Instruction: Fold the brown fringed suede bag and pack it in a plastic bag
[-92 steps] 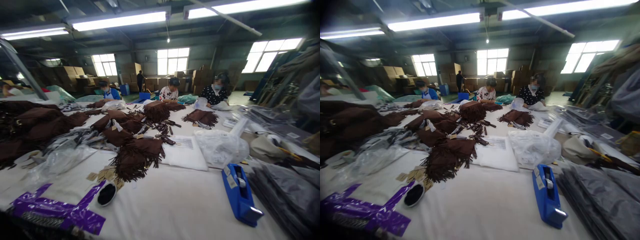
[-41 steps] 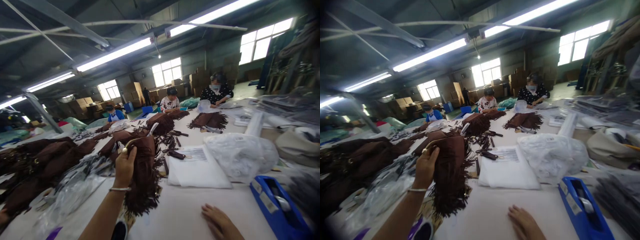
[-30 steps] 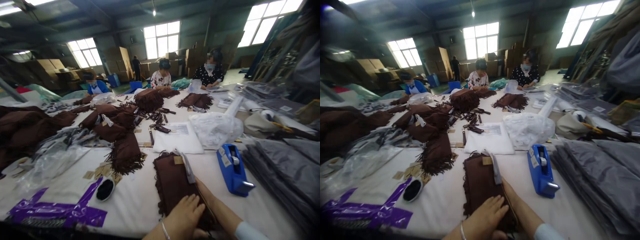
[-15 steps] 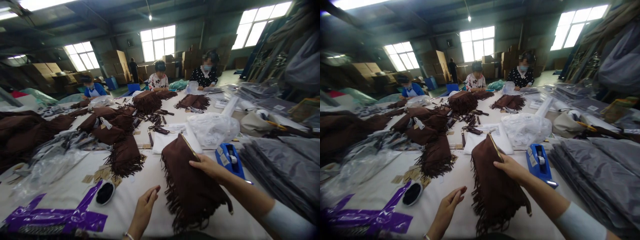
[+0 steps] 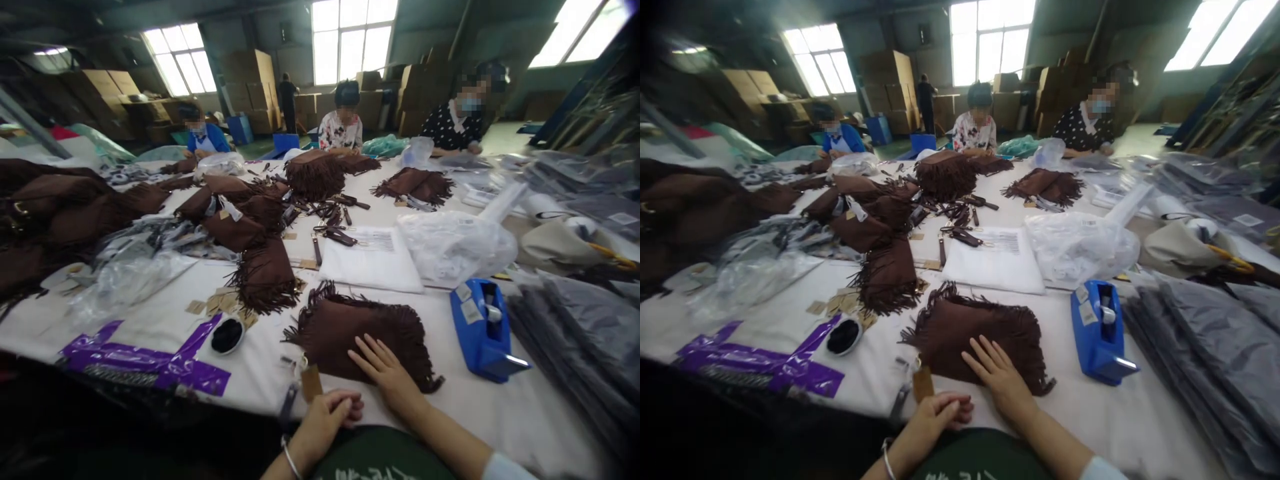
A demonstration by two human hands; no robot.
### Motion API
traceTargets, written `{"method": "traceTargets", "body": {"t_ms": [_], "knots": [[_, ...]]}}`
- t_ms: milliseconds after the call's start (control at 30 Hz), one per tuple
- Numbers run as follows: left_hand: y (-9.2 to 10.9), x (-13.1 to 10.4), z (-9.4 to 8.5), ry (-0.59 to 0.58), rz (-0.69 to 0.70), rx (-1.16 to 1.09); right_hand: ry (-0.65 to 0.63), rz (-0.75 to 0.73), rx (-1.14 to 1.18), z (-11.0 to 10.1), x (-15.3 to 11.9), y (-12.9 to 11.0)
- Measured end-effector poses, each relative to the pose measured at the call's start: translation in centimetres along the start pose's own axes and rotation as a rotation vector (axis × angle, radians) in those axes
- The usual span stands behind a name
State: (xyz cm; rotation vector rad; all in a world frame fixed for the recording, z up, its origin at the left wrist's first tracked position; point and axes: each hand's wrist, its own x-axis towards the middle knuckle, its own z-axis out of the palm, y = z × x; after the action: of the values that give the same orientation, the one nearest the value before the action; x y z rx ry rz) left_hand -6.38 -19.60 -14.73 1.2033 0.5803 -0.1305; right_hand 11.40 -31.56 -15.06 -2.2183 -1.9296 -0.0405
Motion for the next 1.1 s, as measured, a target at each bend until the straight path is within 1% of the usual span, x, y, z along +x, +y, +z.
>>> {"method": "traceTargets", "body": {"t_ms": [33,67,100,133,233,300,333,367,433,500,533,567,633,667,733,800,833,867,933,1000,1067,1100], "knots": [[-0.1,-0.4,0.3,-0.019,0.013,0.037,0.000,-0.006,0.022,1.4,-0.7,0.2],[0.0,-0.8,0.5,-0.019,0.033,0.071,-0.009,-0.004,0.044,2.0,-1.3,0.4],[0.3,-1.1,0.4,0.010,0.062,0.104,-0.032,-0.007,0.067,2.0,-1.5,0.6],[0.5,-1.5,0.2,0.065,0.106,0.150,-0.066,-0.018,0.090,1.6,-1.7,0.8],[1.2,-2.3,-1.8,0.328,0.320,0.408,-0.161,-0.034,0.146,-0.6,-1.5,1.3],[1.2,-2.9,-3.6,0.522,0.475,0.647,-0.161,0.021,0.145,-1.3,-1.5,1.7],[1.1,-3.1,-4.5,0.602,0.525,0.765,-0.143,0.068,0.132,-1.3,-1.6,1.9],[0.9,-3.3,-5.3,0.664,0.545,0.869,-0.121,0.116,0.115,-1.1,-1.7,2.2],[0.3,-3.6,-6.3,0.724,0.515,1.037,-0.076,0.193,0.090,-0.3,-1.9,2.7],[-0.3,-3.7,-6.9,0.744,0.466,1.147,-0.016,0.237,0.094,0.1,-1.8,2.6],[-0.6,-3.7,-7.0,0.749,0.456,1.183,0.023,0.237,0.108,0.0,-1.6,2.2],[-0.8,-3.8,-7.2,0.749,0.458,1.211,0.055,0.205,0.136,-0.4,-1.3,1.5],[-0.8,-3.7,-7.6,0.734,0.482,1.239,0.065,0.045,0.246,-1.3,-0.1,-0.4],[-0.5,-3.6,-8.0,0.717,0.498,1.243,0.027,-0.069,0.325,-1.7,0.7,-1.6],[0.3,-3.4,-8.8,0.677,0.518,1.242,-0.101,-0.299,0.463,-1.8,2.4,-3.9],[1.5,-3.0,-9.7,0.643,0.511,1.254,-0.207,-0.487,0.499,-0.7,3.8,-6.0],[2.1,-2.8,-10.1,0.630,0.500,1.266,-0.229,-0.554,0.477,0.1,4.3,-6.8],[2.6,-2.5,-10.5,0.621,0.486,1.280,-0.225,-0.597,0.437,1.1,4.7,-7.4],[3.4,-2.2,-11.2,0.607,0.457,1.308,-0.172,-0.624,0.361,2.7,5.1,-8.4],[3.7,-1.9,-11.8,0.587,0.440,1.324,-0.116,-0.621,0.327,3.4,5.2,-8.9],[3.6,-1.8,-12.2,0.578,0.434,1.316,-0.084,-0.613,0.381,3.0,5.2,-9.0],[3.5,-1.8,-12.3,0.582,0.431,1.301,-0.068,-0.574,0.452,2.4,5.2,-8.9]]}}
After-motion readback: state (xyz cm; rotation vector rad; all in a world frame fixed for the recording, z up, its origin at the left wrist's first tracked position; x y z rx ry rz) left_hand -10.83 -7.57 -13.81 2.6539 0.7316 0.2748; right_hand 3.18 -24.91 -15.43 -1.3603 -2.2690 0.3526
